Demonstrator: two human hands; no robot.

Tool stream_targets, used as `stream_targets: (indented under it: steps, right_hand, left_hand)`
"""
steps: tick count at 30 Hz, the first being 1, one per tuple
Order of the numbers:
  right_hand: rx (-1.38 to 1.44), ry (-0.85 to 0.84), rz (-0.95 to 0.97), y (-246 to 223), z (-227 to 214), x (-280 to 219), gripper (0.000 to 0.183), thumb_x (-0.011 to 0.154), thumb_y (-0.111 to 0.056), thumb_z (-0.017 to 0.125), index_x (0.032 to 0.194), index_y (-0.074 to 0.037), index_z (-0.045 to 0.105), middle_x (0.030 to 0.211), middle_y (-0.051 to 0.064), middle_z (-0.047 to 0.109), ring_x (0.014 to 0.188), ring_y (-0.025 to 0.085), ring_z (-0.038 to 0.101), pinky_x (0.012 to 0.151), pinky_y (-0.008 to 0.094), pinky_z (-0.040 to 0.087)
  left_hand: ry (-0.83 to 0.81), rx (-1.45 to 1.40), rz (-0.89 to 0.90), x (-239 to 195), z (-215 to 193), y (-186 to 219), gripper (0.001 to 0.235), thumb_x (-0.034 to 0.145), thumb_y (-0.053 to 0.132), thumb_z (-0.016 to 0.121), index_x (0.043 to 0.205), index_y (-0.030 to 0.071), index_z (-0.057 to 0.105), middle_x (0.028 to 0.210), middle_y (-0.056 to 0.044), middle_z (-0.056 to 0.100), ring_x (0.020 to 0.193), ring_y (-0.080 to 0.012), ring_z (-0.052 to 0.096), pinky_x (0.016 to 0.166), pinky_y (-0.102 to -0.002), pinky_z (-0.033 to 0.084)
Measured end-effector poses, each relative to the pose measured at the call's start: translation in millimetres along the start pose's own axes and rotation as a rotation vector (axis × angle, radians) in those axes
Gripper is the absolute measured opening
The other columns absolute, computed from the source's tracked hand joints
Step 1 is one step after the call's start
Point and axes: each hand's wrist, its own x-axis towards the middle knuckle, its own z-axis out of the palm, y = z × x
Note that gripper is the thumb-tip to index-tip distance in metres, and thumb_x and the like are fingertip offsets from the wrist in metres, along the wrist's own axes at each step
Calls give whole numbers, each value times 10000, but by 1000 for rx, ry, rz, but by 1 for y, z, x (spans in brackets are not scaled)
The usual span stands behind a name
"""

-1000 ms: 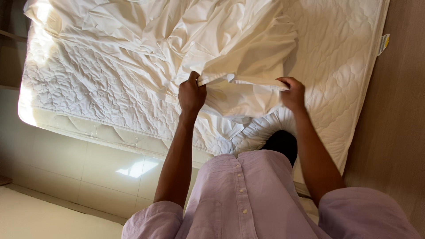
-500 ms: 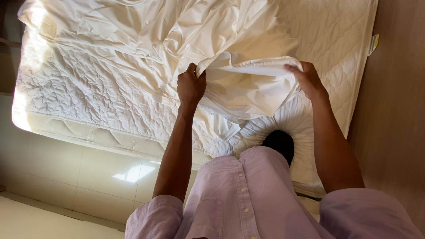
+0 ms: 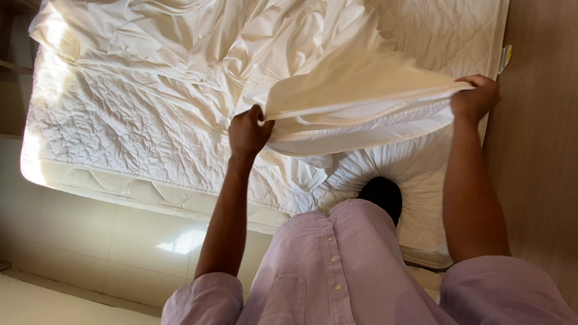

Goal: The person folds a white bed sheet on top of a mattress by hand, aligning the corners and smoothing out the fabric into a long rectangular shape before folding it over itself.

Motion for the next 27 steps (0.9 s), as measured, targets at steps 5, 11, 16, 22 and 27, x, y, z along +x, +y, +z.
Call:
stream_targets:
  steps: [5,11,16,22,27]
  right_hand:
    - [-83,54,483,67,-42,19,301,679,25,782,777,-252,849,751,-26,808,648,64,750,481,258,568]
    - [-134,-155,708,58,-68,18,300,675,-83,917,923,-227,827,900,60,790,681,149,720,342,472,543]
    - [-40,-50,881,43,-93,20,542,575,-39,954,1067,-220,817,1081,126,785,863,178,723,452,473,603]
    - [17,-87,875,11,-102,17,207,792,-46,794,925,-205,794,1007,28,816,843,118,730,517,429,583]
    - [136,-41,664,14,-99,12,340,710,68,738,812,-256,749,1002,-9,780,887,71,781,619,234,644]
  left_hand:
    - [71,-61,178,-36,-56,-34,486,872,484,828,742,86,581,550,-73,581,483,-236,555,519,-391,428]
    - [-83,-255,272,-51,-101,-38,303,828,316,799,834,82,606,736,-51,598,631,-203,534,592,-345,401]
    - [-64,-258,315,-66,-106,-59,187,736,134,725,891,52,661,834,-88,678,701,-233,630,625,-351,461]
    - [19,-118,184,-80,-82,-81,99,847,47,604,915,-17,637,853,-140,652,699,-303,587,625,-422,463]
    - [16,-184,107,-77,-86,-77,145,890,-25,555,1027,-9,600,999,-174,566,802,-355,582,707,-454,458]
